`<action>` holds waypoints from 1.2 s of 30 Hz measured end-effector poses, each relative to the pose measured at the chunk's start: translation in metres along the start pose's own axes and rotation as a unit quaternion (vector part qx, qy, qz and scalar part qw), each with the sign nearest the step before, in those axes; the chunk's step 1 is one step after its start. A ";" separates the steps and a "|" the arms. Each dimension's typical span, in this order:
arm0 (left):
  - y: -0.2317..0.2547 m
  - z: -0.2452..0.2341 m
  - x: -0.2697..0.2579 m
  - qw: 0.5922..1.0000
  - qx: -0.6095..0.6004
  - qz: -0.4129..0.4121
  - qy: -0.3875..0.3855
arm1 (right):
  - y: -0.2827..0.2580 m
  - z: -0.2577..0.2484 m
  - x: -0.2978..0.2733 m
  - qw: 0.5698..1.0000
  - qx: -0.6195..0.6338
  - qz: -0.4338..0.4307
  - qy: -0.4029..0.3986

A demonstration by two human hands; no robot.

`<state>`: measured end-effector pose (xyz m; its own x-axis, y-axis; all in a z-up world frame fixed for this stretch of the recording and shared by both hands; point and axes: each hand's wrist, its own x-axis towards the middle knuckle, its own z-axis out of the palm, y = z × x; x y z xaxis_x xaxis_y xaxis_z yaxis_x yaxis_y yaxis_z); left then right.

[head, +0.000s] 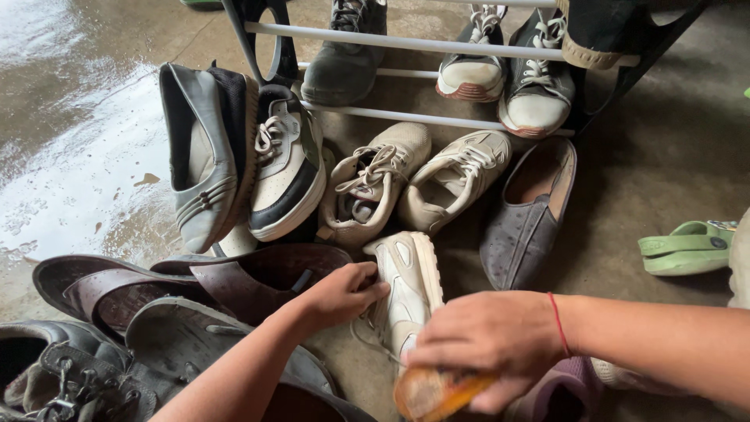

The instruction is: The person scrubs a white sneaker with a brush, focusing on the upper fabric and laces. They hold the shoe steady with one hand while brushing with the other, then place the shoe back on the floor among other footwear.

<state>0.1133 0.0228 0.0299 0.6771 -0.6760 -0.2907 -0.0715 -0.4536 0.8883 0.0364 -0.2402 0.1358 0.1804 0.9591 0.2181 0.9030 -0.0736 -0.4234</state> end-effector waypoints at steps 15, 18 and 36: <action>0.026 0.007 -0.024 0.994 0.036 0.069 0.078 | 0.028 -0.024 0.013 0.993 -0.017 0.108 0.042; 0.033 0.017 -0.039 0.996 0.009 0.034 0.079 | -0.006 -0.029 0.012 0.997 0.052 -0.009 -0.063; 0.006 -0.008 -0.004 0.980 0.181 0.059 -0.058 | 0.038 -0.021 0.028 0.990 -0.109 -0.031 -0.083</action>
<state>0.1157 0.0275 0.0389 0.5616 -0.7884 -0.2510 -0.4132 -0.5300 0.7405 0.0836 -0.2217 0.1442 0.0721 0.9939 0.0829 0.9761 -0.0532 -0.2106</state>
